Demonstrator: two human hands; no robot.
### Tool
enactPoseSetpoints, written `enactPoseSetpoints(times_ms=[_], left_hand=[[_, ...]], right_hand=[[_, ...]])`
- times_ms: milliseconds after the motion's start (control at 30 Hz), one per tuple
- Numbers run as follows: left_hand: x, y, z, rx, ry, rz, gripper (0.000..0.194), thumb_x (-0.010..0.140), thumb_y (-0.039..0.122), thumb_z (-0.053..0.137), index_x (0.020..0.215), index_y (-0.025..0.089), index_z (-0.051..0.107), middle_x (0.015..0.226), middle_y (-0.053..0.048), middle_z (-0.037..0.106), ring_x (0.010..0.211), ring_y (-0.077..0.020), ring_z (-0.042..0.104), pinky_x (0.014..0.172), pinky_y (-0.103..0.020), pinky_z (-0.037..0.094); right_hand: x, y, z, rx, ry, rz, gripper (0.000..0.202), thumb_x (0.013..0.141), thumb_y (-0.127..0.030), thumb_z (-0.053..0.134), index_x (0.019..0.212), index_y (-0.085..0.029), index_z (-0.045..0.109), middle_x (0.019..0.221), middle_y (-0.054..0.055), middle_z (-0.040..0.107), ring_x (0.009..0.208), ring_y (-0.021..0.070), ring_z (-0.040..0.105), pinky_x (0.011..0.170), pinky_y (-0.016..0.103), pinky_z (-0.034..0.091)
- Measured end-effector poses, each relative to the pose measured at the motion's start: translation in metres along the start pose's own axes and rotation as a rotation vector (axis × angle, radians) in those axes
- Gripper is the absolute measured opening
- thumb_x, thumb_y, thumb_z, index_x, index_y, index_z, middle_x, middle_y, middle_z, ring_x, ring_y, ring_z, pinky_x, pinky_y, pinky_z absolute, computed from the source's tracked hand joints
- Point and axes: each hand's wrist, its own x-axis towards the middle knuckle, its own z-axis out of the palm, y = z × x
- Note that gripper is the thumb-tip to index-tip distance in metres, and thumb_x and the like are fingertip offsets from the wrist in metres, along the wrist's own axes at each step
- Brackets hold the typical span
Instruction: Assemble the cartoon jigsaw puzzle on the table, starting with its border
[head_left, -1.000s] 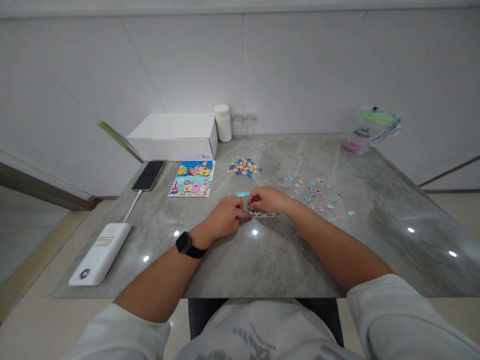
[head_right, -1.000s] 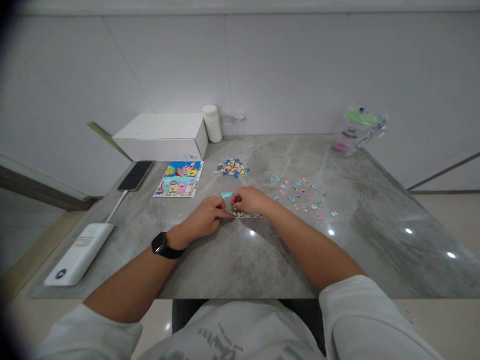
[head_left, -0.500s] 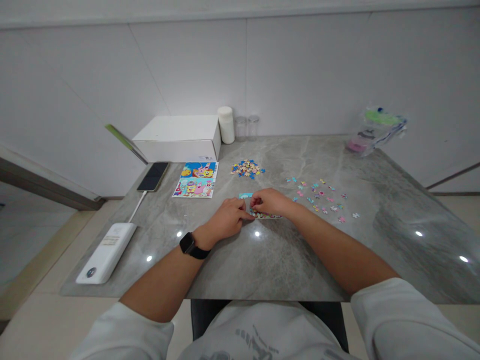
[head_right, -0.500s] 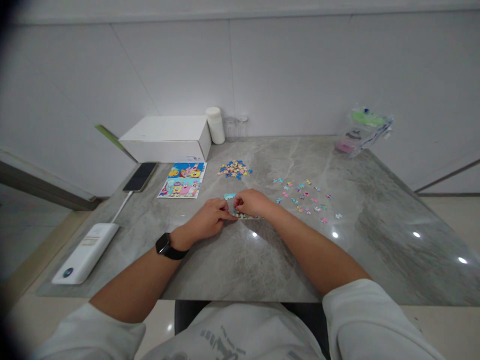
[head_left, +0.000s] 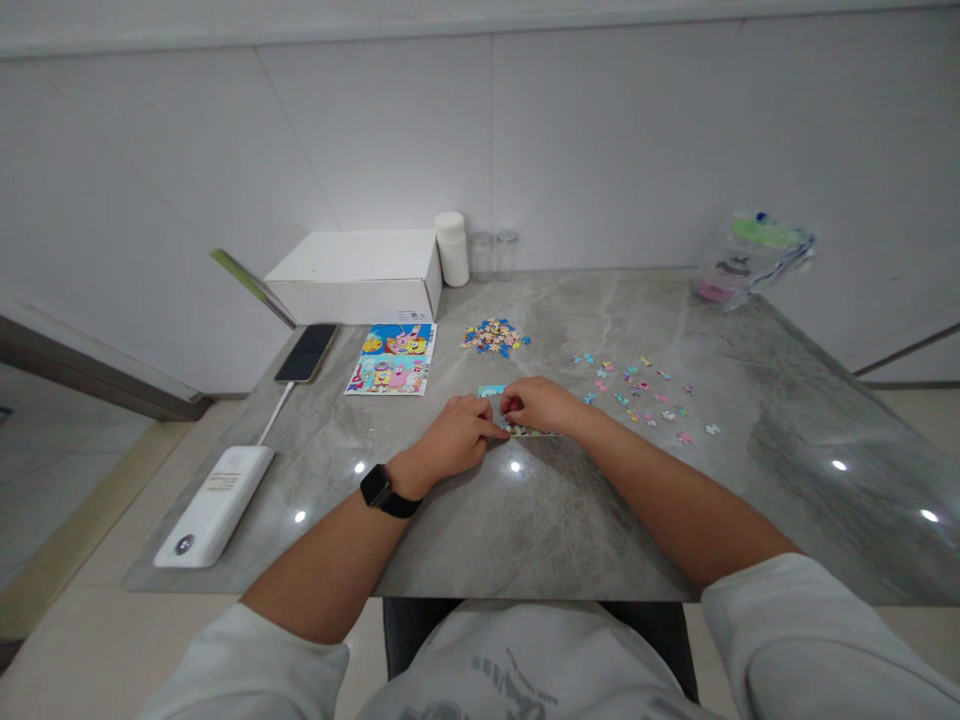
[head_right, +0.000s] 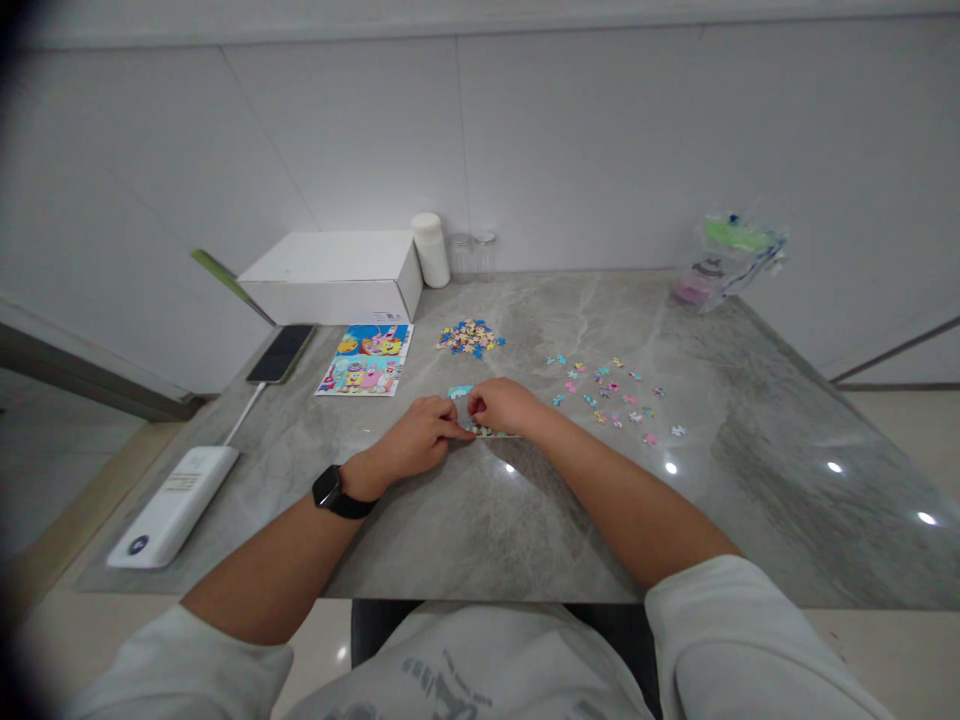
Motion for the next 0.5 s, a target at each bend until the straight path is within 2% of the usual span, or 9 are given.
enactPoseSetpoints(times_ms=[167,300,400,500], left_hand=[[0.001,0.001,-0.001,0.004,-0.011,0.006,0.048,0.089,0.005,0.056,0.113,0.034,0.086,0.095,-0.007,0.067,0.095,-0.0226,0.060,0.090,-0.040,0.047],[0.001,0.002,-0.002,0.017,-0.026,0.004,0.050,0.088,0.004,0.055,0.114,0.033,0.085,0.094,-0.007,0.067,0.095,-0.0231,0.060,0.090,-0.040,0.046],[0.001,0.003,-0.003,0.022,-0.026,0.009,0.051,0.087,0.003,0.055,0.116,0.032,0.084,0.095,-0.007,0.067,0.096,-0.0236,0.060,0.090,-0.041,0.047],[0.001,0.004,-0.003,0.015,-0.032,0.010,0.051,0.086,0.003,0.054,0.117,0.030,0.084,0.096,-0.007,0.068,0.097,-0.0239,0.060,0.090,-0.041,0.047]], right_hand=[[-0.002,0.003,-0.014,-0.025,0.122,0.014,0.017,0.090,-0.019,0.071,0.102,-0.022,0.082,0.099,0.003,0.082,0.090,0.0181,0.071,0.078,0.026,0.046],[-0.007,0.007,-0.030,-0.008,0.135,0.049,0.013,0.089,-0.020,0.073,0.099,-0.022,0.082,0.096,0.003,0.081,0.087,0.0180,0.070,0.077,0.026,0.045],[-0.018,0.009,-0.053,0.028,0.183,0.082,0.012,0.091,-0.024,0.072,0.098,-0.022,0.082,0.092,0.003,0.080,0.084,0.0183,0.069,0.077,0.028,0.046],[-0.036,0.014,-0.081,0.077,0.319,0.113,0.017,0.094,-0.030,0.067,0.100,-0.022,0.082,0.090,0.004,0.078,0.080,0.0186,0.067,0.076,0.029,0.048]])
